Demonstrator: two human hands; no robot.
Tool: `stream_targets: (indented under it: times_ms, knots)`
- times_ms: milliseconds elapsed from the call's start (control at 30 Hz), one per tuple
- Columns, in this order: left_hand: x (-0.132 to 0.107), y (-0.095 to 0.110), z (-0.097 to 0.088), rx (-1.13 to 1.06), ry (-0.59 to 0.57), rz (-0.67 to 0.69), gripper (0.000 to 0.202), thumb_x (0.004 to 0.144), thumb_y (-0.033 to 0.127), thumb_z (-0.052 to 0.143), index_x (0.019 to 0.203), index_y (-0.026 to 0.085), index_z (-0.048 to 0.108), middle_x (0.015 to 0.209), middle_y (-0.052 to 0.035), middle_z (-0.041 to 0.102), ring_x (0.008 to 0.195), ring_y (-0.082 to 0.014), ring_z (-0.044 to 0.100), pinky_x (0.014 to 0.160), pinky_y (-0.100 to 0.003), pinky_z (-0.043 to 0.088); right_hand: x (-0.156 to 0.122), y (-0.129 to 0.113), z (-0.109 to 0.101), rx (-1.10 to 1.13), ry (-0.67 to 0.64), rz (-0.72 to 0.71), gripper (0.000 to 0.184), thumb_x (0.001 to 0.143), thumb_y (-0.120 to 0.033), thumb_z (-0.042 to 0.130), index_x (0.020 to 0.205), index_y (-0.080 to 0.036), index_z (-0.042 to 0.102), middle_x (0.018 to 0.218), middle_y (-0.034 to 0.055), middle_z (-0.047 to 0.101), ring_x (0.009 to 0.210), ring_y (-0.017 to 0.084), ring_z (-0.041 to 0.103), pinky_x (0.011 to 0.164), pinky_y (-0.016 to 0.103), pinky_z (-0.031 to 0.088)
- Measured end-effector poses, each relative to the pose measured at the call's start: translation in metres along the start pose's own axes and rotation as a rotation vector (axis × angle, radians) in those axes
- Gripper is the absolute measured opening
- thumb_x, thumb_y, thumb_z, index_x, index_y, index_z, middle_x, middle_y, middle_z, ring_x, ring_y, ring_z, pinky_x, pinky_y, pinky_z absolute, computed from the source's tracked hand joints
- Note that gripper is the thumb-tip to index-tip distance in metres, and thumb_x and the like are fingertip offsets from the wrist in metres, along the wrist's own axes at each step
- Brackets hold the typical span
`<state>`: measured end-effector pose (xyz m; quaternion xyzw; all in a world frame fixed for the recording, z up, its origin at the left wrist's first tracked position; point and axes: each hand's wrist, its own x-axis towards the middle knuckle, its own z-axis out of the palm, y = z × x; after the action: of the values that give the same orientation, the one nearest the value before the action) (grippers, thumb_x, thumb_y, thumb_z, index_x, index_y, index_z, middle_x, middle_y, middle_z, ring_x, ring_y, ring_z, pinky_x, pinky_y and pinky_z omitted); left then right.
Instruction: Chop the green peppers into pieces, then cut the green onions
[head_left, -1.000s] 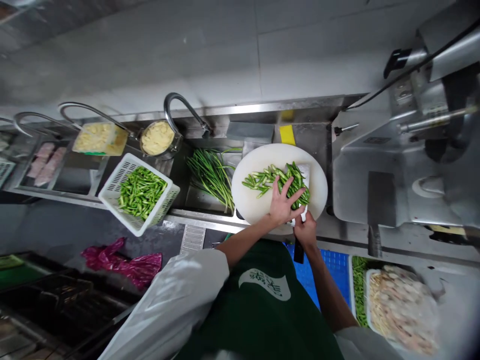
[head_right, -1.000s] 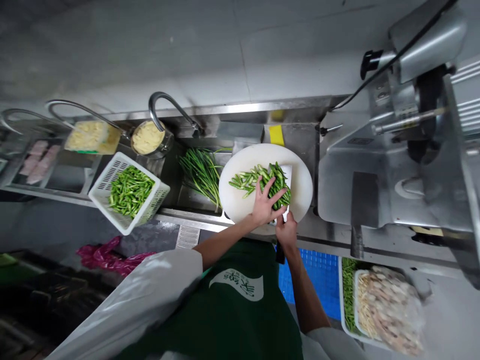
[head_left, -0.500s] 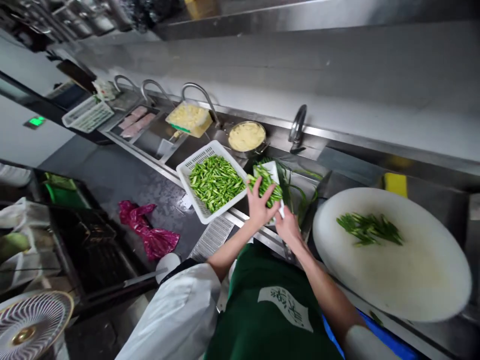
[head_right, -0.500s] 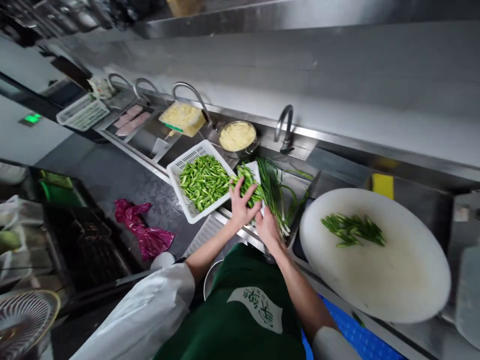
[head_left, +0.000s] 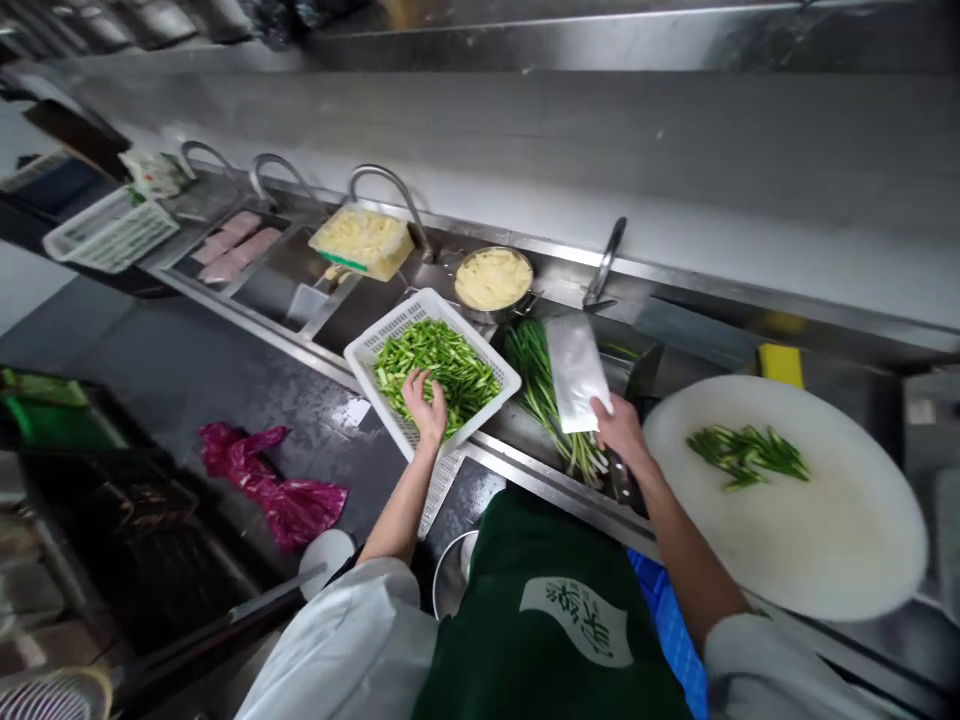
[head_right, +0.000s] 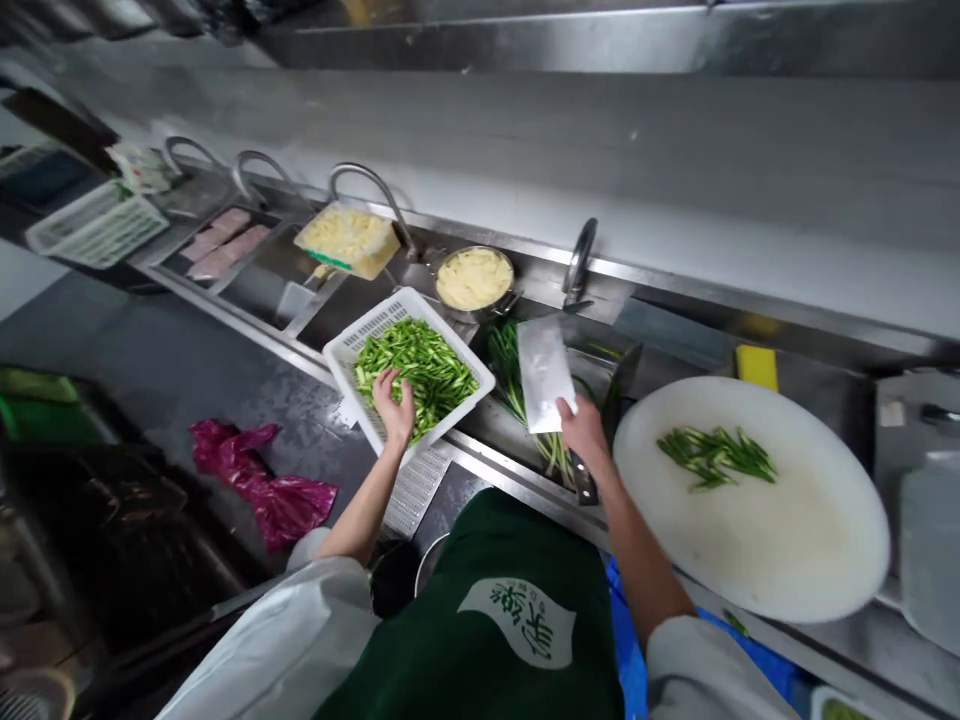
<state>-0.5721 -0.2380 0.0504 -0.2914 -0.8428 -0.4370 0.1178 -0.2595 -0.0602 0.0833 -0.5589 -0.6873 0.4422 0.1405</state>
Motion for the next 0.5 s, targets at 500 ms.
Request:
stream_targets:
  times_ms: [500]
  knots:
    - [-0.414, 0.255, 0.123, -0.533, -1.737, 1.505, 0.037, 0.089, 0.006, 0.057, 0.122, 0.019, 0.069, 0.138, -0.014, 0.062, 0.125, -0.0282, 0.059, 0.106, -0.04, 0.049, -0.305, 0.258, -0.223, 0.474, 1.054, 0.569, 0.057, 0.073, -0.076, 0.068, 0.078, -0.03, 0.034, 0.041, -0.0116, 0.038, 0.032, 0.016, 0.045, 0.033, 0.029, 0.034]
